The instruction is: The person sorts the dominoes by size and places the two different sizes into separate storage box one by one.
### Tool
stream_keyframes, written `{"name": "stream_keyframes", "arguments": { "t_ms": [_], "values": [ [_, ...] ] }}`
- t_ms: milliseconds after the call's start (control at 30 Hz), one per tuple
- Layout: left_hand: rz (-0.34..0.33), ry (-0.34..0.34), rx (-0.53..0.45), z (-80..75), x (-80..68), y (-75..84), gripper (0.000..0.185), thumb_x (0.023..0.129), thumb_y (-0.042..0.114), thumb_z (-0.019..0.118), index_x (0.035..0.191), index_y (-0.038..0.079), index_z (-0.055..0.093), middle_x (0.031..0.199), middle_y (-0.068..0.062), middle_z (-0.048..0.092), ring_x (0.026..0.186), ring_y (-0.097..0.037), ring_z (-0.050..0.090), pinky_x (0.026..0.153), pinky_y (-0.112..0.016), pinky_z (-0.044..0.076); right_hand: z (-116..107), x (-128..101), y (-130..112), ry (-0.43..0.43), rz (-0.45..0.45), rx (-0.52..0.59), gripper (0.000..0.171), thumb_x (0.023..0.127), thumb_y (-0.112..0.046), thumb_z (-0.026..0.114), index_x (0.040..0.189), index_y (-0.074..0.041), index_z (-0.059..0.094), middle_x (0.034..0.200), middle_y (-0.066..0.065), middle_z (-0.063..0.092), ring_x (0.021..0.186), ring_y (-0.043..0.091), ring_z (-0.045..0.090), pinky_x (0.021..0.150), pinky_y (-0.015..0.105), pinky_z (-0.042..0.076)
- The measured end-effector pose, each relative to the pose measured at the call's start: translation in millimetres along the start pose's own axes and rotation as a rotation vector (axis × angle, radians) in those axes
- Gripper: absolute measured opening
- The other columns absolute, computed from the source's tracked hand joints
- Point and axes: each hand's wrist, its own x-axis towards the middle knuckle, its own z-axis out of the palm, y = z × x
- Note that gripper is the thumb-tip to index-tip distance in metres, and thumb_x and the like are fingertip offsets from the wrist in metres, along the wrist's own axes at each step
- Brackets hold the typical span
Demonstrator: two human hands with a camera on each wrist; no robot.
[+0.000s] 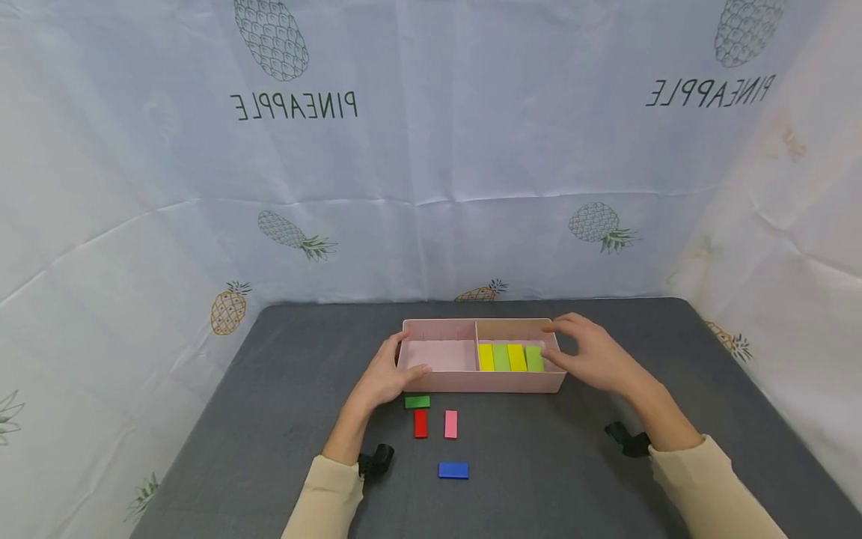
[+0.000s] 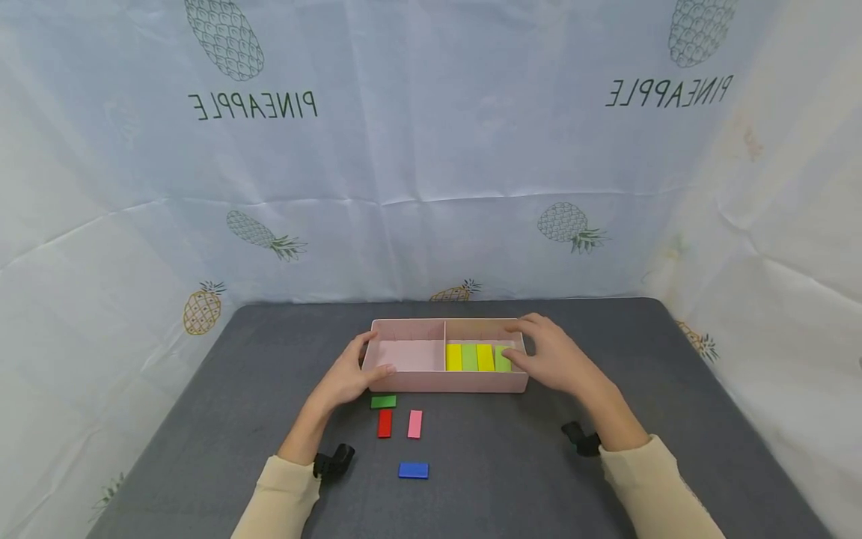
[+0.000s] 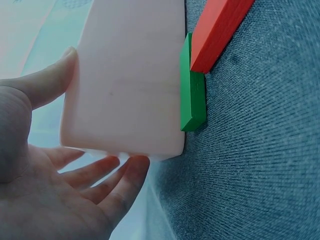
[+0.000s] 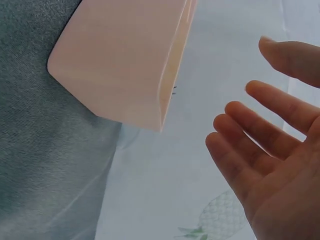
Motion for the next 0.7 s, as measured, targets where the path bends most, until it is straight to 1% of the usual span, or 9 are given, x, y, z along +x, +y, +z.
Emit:
{"name": "stream_keyframes", "arguments": {
  "t_ms": [233, 433, 567, 700],
  "values": [
    [0.006, 0.011, 0.0, -2.7, -0.2, -1.3, 0.085, 0.089, 0.034, 0.078, 0.157, 0.006, 0.035, 0.156, -0.023, 0.037, 0.134, -0.041, 0.045, 0.108, -0.061, 0.037, 7, -7, 6, 0.04, 0.052, 0.034, 0.045, 0.096, -0.029, 0.071, 0.132, -0.002, 0.064, 0.13, 0.016, 0.059, 0.121, 0.041, 0.056, 0.097, 0.063, 0.045],
    [0.011, 0.003, 0.006, -1.6, 1.0, -1.5, 0.086, 0.089, 0.034, 0.077, 0.157, 0.005, 0.033, 0.156, -0.022, 0.037, 0.132, -0.04, 0.046, 0.108, -0.06, 0.037, 15, -15, 14, 0.057, 0.101, 0.096, 0.05, 0.097, -0.033, 0.07, 0.136, -0.003, 0.061, 0.133, 0.018, 0.056, 0.119, 0.043, 0.056, 0.097, 0.063, 0.046],
    [0.011, -0.001, -0.002, -0.8, 0.3, -0.4, 0.088, 0.089, 0.036, 0.078, 0.157, 0.004, 0.033, 0.156, -0.023, 0.037, 0.133, -0.04, 0.046, 0.108, -0.06, 0.037, 20, -19, 18, 0.069, 0.115, 0.133, 0.051, 0.097, -0.034, 0.07, 0.137, -0.003, 0.06, 0.135, 0.018, 0.055, 0.118, 0.043, 0.057, 0.097, 0.062, 0.047],
    [0.016, 0.0, -0.015, -0.9, -1.7, 1.4, 0.088, 0.088, 0.034, 0.079, 0.157, 0.003, 0.033, 0.155, -0.024, 0.037, 0.133, -0.041, 0.046, 0.108, -0.061, 0.037, 25, -22, 21, 0.071, 0.125, 0.177, 0.055, 0.098, -0.035, 0.07, 0.139, 0.0, 0.058, 0.138, 0.021, 0.052, 0.122, 0.044, 0.054, 0.099, 0.061, 0.046]
  ]
}}
